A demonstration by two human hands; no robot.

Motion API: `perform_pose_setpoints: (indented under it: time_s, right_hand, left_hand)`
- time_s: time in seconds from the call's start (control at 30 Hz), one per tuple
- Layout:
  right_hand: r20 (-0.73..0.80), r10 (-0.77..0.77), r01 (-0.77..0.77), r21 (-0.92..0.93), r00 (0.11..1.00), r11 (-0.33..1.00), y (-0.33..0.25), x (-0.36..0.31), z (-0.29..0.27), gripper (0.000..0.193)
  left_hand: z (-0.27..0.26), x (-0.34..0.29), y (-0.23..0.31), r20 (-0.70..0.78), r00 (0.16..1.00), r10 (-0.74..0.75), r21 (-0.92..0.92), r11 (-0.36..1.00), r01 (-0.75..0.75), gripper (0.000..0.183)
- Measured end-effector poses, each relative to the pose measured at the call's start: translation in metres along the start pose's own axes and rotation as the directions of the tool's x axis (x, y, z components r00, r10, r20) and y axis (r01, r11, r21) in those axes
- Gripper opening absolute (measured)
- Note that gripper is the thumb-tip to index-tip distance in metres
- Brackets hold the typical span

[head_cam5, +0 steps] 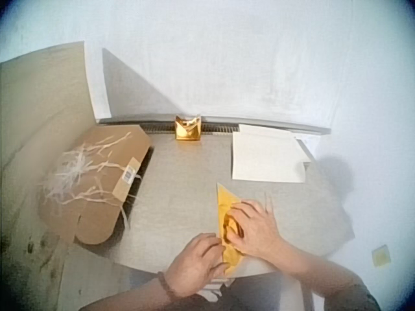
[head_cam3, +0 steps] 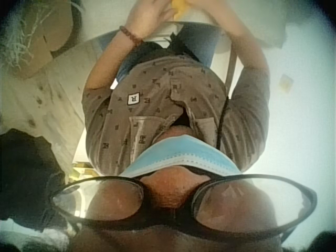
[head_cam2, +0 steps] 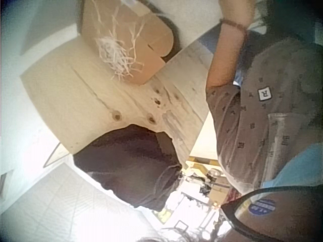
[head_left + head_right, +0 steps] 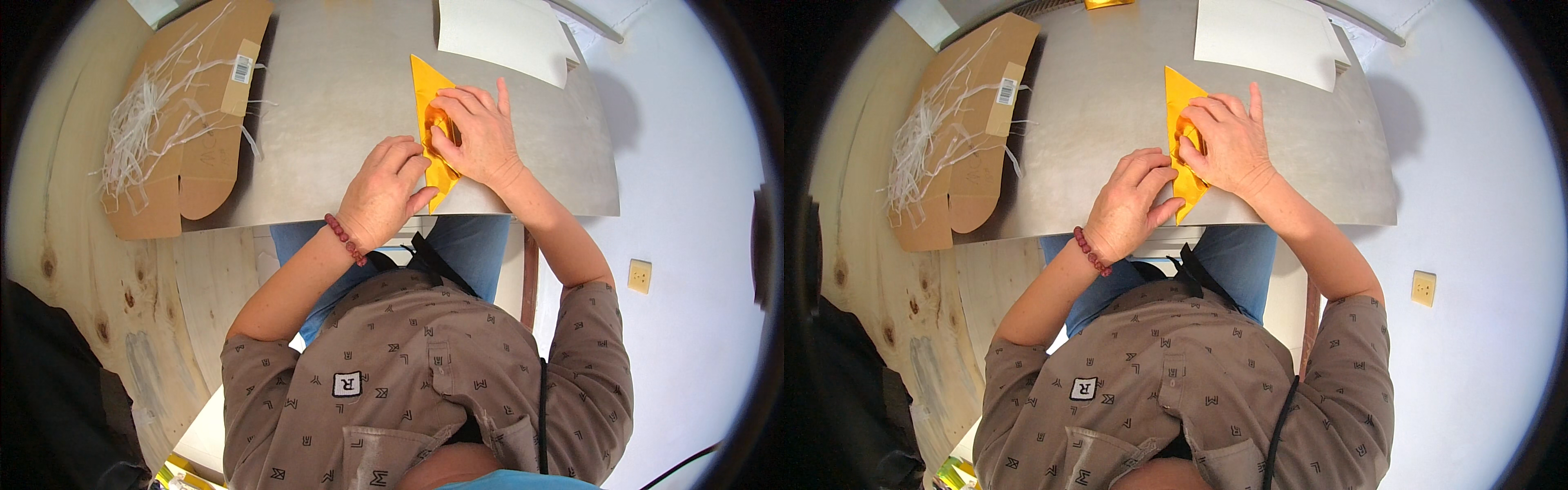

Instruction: The person folds a gold-colored sheet of paper into a triangular origami shape, pressing creases and tucking flaps to form a small pouch. They place the finished piece on the table and begin folding a second sheet in the same manner.

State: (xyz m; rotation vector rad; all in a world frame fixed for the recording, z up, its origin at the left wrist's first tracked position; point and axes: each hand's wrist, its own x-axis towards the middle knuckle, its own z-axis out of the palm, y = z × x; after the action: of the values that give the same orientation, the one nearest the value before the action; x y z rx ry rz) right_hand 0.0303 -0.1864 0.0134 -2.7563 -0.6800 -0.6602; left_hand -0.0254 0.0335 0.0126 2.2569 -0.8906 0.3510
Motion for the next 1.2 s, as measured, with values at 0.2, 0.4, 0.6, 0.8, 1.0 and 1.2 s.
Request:
perform_pose_setpoints:
  time_s: [0.2, 0.4, 0.6, 0.8, 1.0, 1.2]
  right_hand:
    - [0.017, 0.012, -0.011, -0.010, 1.000, 1.000, -0.002, 0.000, -0.001, 0.037]
    - [0.031, 0.017, -0.016, -0.022, 0.999, 1.000, -0.002, 0.000, -0.001, 0.038]
    - [0.030, 0.024, -0.024, -0.011, 0.999, 1.000, -0.002, -0.001, -0.001, 0.037]
    - [0.015, 0.013, -0.013, -0.007, 1.000, 1.000, -0.002, 0.000, 0.000, 0.036]
    - [0.009, 0.009, -0.010, 0.002, 1.000, 1.000, -0.001, 0.000, 0.000, 0.035]
    - [0.007, 0.008, -0.008, 0.008, 1.000, 1.000, -0.002, 0.000, 0.000, 0.035]
  left_hand:
    - [-0.001, 0.000, 0.000, 0.010, 1.000, -0.011, -0.010, 1.000, 0.011, 0.042]
    - [-0.001, 0.000, 0.000, 0.015, 1.000, -0.006, -0.003, 1.000, 0.006, 0.041]
    - [-0.001, 0.000, 0.000, 0.016, 1.000, 0.001, 0.015, 1.000, -0.001, 0.041]
    - [0.000, -0.001, 0.000, 0.028, 1.000, -0.011, -0.003, 1.000, 0.011, 0.038]
    - [-0.007, 0.004, 0.000, -0.026, 1.000, 0.017, -0.065, 0.998, -0.019, 0.038]
    - [-0.027, 0.048, -0.038, 0.049, 0.992, -0.112, -0.081, 0.990, 0.116, 0.032]
